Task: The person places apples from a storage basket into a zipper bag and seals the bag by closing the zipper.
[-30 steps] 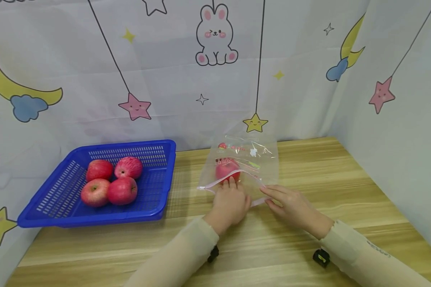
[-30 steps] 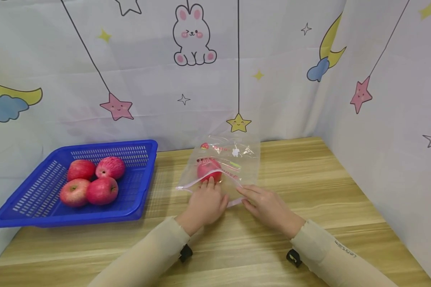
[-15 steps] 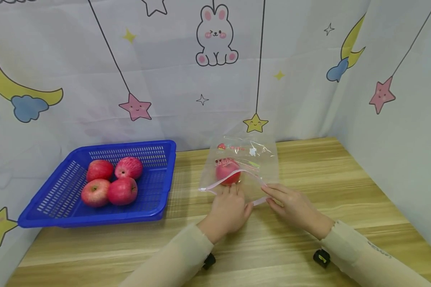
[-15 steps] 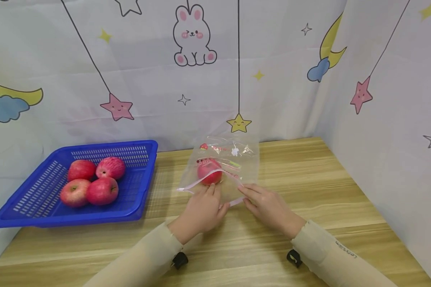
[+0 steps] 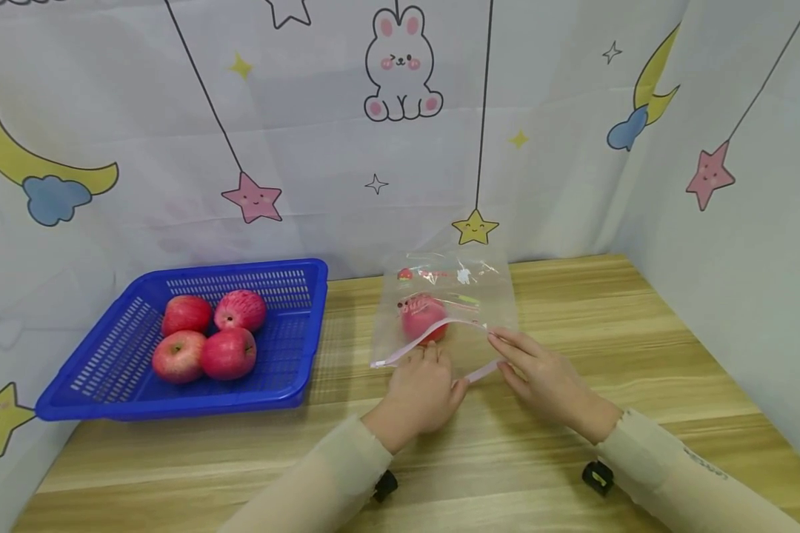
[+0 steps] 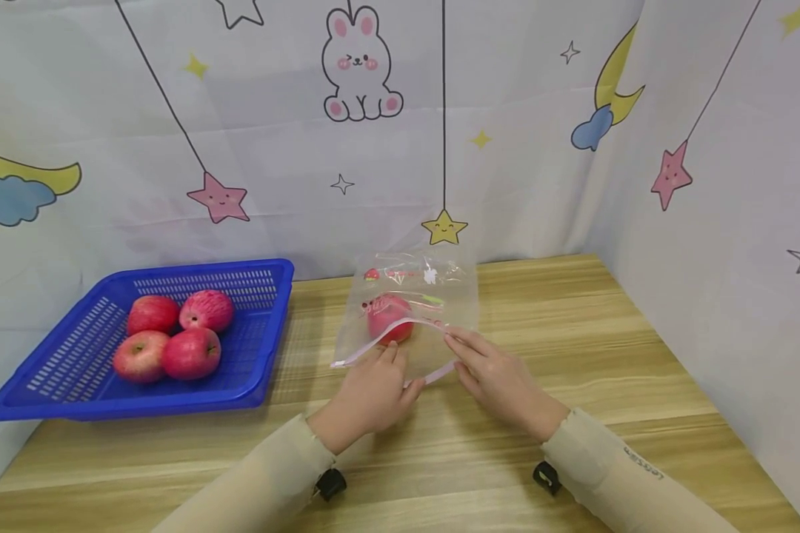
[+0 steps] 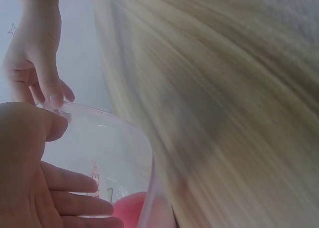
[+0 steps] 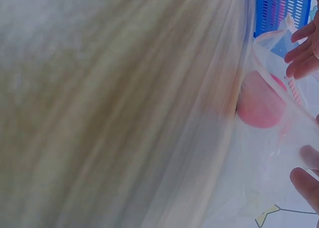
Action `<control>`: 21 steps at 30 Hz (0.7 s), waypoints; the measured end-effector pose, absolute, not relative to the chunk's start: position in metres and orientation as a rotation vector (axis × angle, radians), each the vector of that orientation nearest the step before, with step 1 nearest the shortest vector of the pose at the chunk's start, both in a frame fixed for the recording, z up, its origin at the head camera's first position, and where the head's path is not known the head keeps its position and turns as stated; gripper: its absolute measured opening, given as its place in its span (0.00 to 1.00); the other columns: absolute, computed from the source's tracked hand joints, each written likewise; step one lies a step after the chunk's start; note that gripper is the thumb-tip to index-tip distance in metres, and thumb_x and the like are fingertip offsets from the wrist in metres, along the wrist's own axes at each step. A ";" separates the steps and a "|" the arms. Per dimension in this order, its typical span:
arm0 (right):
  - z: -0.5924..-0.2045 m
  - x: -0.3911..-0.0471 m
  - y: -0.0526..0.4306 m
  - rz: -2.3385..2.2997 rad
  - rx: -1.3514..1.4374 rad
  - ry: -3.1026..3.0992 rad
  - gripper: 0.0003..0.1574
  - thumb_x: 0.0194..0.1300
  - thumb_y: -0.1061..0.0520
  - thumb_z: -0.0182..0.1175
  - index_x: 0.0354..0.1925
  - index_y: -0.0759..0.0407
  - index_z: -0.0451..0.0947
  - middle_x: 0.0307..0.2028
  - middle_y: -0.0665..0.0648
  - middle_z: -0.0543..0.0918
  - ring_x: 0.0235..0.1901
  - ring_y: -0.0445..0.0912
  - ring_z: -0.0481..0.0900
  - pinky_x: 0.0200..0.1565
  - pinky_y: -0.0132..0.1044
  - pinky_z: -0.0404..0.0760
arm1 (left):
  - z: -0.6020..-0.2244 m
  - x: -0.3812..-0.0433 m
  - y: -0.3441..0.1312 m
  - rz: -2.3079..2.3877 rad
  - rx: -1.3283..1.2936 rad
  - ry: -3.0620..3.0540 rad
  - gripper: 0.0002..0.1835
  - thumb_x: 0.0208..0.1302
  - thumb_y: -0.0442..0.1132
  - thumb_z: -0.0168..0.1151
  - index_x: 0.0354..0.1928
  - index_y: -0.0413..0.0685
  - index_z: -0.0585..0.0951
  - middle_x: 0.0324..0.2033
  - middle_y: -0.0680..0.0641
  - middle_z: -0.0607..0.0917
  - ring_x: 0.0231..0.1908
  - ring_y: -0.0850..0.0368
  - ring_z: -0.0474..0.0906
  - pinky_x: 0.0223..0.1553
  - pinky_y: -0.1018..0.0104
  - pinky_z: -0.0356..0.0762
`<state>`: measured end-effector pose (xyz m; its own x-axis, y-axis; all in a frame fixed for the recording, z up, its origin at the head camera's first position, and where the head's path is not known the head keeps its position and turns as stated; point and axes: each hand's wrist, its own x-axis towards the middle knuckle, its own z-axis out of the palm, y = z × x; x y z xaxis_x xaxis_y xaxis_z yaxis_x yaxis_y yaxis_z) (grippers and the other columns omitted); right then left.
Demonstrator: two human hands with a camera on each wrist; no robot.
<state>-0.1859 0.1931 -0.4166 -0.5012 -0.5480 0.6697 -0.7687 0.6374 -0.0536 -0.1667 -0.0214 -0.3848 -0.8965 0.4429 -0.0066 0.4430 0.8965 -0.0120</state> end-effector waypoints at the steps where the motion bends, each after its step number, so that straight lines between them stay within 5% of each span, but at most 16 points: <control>1: -0.417 -0.186 0.193 0.464 1.021 -2.234 0.24 0.68 0.52 0.53 0.56 0.67 0.75 0.55 0.59 0.77 0.45 0.51 0.83 0.36 0.36 0.82 | -0.385 -0.166 -0.022 -0.017 0.712 3.058 0.35 0.69 0.59 0.42 0.62 0.35 0.69 0.61 0.35 0.73 0.61 0.44 0.70 0.63 0.54 0.67; 7: -0.418 -0.187 0.193 0.479 1.005 -2.212 0.31 0.72 0.46 0.40 0.56 0.68 0.75 0.56 0.59 0.76 0.47 0.53 0.82 0.34 0.36 0.81 | -0.383 -0.162 -0.023 0.035 0.748 3.076 0.35 0.70 0.58 0.43 0.62 0.32 0.69 0.59 0.34 0.75 0.60 0.45 0.72 0.60 0.55 0.70; 21: -0.416 -0.186 0.191 0.483 1.000 -2.202 0.32 0.72 0.45 0.41 0.55 0.69 0.75 0.56 0.60 0.75 0.45 0.51 0.82 0.34 0.36 0.81 | -0.383 -0.154 -0.022 0.000 0.874 3.104 0.33 0.68 0.57 0.47 0.57 0.32 0.73 0.54 0.35 0.78 0.55 0.45 0.76 0.59 0.58 0.72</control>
